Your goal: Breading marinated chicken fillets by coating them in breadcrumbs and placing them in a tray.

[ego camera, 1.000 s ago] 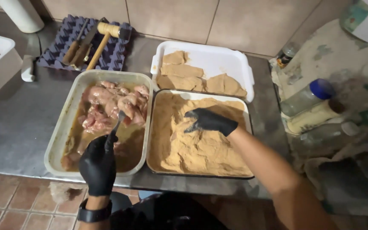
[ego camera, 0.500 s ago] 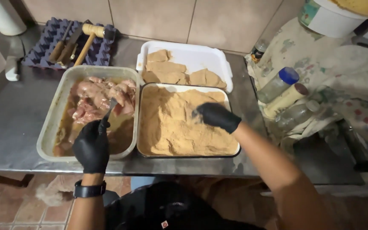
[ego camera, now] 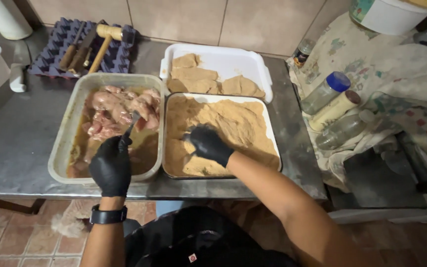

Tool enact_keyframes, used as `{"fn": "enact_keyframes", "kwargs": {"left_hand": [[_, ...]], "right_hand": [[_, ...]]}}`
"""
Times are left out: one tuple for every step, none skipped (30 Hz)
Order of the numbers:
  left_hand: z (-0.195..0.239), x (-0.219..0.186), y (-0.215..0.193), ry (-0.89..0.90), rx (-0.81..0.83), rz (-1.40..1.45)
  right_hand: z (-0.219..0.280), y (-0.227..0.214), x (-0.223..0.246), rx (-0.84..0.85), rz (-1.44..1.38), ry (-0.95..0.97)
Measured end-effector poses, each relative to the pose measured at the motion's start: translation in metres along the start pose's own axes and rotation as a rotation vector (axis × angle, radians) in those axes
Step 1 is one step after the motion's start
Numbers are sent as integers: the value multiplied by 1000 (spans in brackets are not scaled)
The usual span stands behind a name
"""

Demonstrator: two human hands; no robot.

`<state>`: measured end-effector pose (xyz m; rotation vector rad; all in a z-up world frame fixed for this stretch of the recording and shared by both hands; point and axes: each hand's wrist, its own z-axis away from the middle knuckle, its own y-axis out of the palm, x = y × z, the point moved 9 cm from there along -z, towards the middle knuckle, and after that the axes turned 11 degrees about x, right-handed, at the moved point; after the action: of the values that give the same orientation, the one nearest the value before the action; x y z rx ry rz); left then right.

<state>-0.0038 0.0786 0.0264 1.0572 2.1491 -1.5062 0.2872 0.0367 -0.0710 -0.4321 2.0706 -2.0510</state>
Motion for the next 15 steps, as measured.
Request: {"fn": "enact_keyframes", "kwargs": {"left_hand": [[-1,0,-2,-8,-1,16],[-1,-3,-4,-8,-17,11],[-3,-4,-2,-32,28,22],[-5,-3,-2,-63,64,32],[-6,-4,-4,-69,38,26],[-6,-5,-4,-73,47,46],[-7,-5,-2,-75,55,67],[-6,-7,-7,-86,39,59],[-5,-9,-11,-82,11,65],[-5,-13,-14,-75,-16,74],[-4,-13,-16,-82,-32,69],[-4,-15,-16,-73,-32,51],[-4,-17,-16,-65,-32,33],[-4,-16,-18,-74,-42,28],[-5,-16,-17,-76,-26,30]], "right_hand": [[-5,22,-21,-170,110,-87],[2,12,-29,-181,115,-100],[7,4,-38,-166,58,-116],[8,-5,-47,-150,4,-144],[15,-21,-51,-159,11,-169],[15,-25,-75,-19,-100,15],[20,-26,-100,122,-208,200],[21,-23,-108,121,-207,179],[25,-20,-133,119,-147,347],[33,-18,-159,111,-82,518],[32,-12,-152,107,-79,501],[34,1,-146,150,-157,497],[35,13,-140,195,-234,491],[35,10,-132,197,-232,477],[38,9,-127,241,-131,507]]}}
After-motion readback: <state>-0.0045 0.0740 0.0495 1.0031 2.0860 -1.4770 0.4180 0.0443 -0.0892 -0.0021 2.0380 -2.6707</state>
